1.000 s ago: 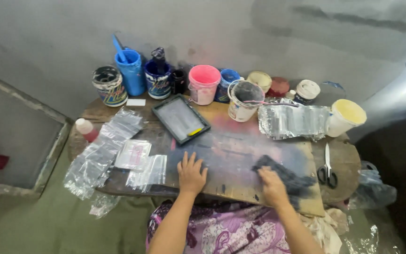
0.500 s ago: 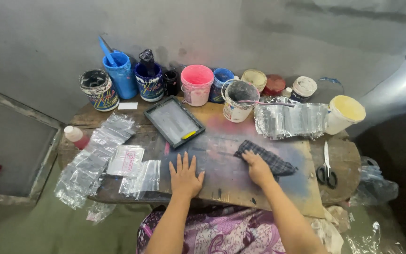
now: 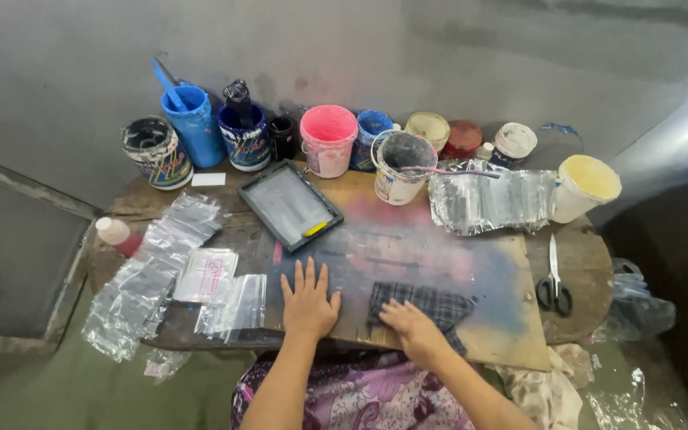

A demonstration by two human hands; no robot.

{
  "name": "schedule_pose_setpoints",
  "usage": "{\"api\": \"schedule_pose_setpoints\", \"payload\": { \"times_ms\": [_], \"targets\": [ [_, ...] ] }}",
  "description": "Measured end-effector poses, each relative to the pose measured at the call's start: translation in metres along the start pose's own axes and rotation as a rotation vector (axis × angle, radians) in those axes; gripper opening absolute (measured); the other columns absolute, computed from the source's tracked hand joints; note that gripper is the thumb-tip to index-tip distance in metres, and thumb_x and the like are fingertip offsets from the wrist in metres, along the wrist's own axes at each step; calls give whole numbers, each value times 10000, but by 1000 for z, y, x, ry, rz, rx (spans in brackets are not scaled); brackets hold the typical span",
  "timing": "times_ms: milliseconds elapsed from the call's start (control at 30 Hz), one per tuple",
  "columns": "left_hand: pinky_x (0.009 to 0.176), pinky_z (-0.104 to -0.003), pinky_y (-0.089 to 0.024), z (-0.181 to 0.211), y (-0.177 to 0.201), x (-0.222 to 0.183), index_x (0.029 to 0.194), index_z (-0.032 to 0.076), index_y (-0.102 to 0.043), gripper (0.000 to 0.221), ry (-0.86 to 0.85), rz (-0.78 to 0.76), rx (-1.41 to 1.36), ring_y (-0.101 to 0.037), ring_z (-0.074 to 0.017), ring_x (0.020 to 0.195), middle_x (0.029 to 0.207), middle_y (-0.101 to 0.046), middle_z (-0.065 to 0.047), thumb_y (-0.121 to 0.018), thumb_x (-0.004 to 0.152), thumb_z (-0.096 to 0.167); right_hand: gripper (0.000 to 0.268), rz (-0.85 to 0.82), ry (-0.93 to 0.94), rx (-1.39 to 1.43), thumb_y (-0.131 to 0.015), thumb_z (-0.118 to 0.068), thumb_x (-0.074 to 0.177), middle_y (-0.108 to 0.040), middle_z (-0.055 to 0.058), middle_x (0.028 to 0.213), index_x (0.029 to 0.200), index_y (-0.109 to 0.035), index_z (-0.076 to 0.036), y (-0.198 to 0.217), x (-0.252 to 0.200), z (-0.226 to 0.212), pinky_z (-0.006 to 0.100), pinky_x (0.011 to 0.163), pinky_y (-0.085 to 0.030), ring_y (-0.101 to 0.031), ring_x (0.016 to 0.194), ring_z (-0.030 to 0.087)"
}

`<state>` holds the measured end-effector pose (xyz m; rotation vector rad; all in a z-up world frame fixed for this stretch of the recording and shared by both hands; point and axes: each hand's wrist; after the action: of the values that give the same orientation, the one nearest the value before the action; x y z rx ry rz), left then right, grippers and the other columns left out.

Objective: Screen printing designs onto small plastic bags using a manual screen and squeegee

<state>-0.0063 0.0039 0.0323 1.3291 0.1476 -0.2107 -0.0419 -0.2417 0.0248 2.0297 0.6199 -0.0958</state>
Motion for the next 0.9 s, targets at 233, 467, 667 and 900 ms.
{"api": "schedule_pose_setpoints", "payload": {
  "times_ms": [233,467,667,900],
  "targets": [
    [1220,-650,-35,-14,-37,18,1582,111,-281,699,-29,182,-16,-98,-367,1554,1677,-202,-119,-360,949,397,500,299,238,-27,-401,-40,986,-454,126,1567,1461,-543,-99,-17,134,72,468,1263,-168,-320,1513,306],
    [1236,-585,-127,-26,-69,18,1572,-3,-276,778,-158,503,-141,-212,-385,1535,1626,-355,-138,-470,871,275,458,170,535,-11,-456,-66,977,-533,174,1494,1414,-588,-100,-62,94,-7,540,1225,-202,-411,1444,381],
    [1235,-573,-126,-22,-68,19,1572,22,-297,755,-117,462,-105,-222,-384,1525,1618,-357,-144,-453,889,305,534,173,586,-135,-472,-36,891,-552,111,1498,1395,-623,-129,-29,151,23,529,1210,-235,-438,1444,324],
    [1219,-576,-160,-20,-68,21,1552,32,-348,755,-97,486,-66,-271,-391,1499,1584,-408,-147,-494,869,320,538,188,296,-207,-347,-90,991,-400,97,1609,1503,-499,-158,19,249,47,493,1242,-178,-308,1525,285]
  ]
}}
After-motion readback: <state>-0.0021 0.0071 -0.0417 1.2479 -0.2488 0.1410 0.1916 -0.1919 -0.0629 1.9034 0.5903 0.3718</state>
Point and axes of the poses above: each hand's wrist, its own x-axis towards the middle knuckle, its own y-axis out of the back of the hand, z = x × y
